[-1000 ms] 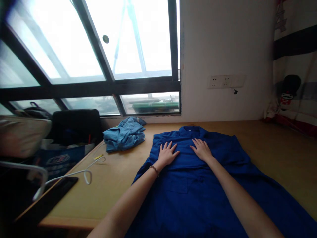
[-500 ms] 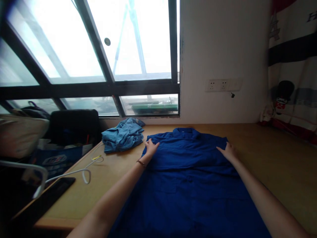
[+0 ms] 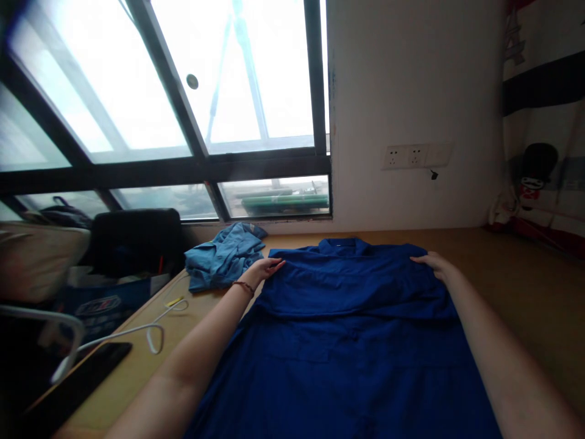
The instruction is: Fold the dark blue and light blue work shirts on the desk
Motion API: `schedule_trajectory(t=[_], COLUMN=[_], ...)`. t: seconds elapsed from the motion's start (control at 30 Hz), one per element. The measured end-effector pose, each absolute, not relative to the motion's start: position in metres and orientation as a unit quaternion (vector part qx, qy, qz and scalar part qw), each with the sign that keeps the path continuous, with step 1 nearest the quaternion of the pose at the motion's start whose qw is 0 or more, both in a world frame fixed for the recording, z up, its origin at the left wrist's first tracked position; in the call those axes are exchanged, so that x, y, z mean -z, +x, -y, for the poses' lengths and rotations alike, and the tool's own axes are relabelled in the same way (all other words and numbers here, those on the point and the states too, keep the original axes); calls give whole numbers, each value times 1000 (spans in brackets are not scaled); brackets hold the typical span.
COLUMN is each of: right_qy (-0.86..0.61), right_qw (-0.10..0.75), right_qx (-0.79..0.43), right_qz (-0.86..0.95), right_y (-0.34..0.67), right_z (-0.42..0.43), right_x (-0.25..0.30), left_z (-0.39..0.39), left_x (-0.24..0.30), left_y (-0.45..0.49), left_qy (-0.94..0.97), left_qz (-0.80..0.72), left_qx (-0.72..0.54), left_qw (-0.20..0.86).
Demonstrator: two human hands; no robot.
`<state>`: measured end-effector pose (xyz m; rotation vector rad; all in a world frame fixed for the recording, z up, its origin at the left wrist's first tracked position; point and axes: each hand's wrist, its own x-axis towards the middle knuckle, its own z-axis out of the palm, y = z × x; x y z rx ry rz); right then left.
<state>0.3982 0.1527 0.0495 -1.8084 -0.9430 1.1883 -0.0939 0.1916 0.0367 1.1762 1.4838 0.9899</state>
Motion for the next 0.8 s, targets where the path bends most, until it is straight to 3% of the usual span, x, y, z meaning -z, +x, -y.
schedule_trajectory(t=[0.17,0.27,0.43,0.53,0.67,0.8], right_qy=[-668,-643,-516,-510,-589,-724], right_qw=[528,575,669,634,546,370], right_qx=[-362,-315,-306,-342,-361,-284], right_qz=[380,396,439,470,474,507], right_y=[396,394,397,411,438,444], right_z=[-188,-202,-188,-151,-69,26], right_x=[-93,-131,-172,-155,-75,13], left_z=[-228,-243,-223,-175,-82,4], left_x=[-88,-131,-167,-150,-87,-19], left_y=[-85,-80,-89,-104,-138,-187], left_qy=[391,395,422,416,361,445], left_qz=[-543,-419,-306,-293,-384,-559], left_qx=[-553,-669,-726,-720,-664,-472], left_qw=[496,470,449,472,530,515])
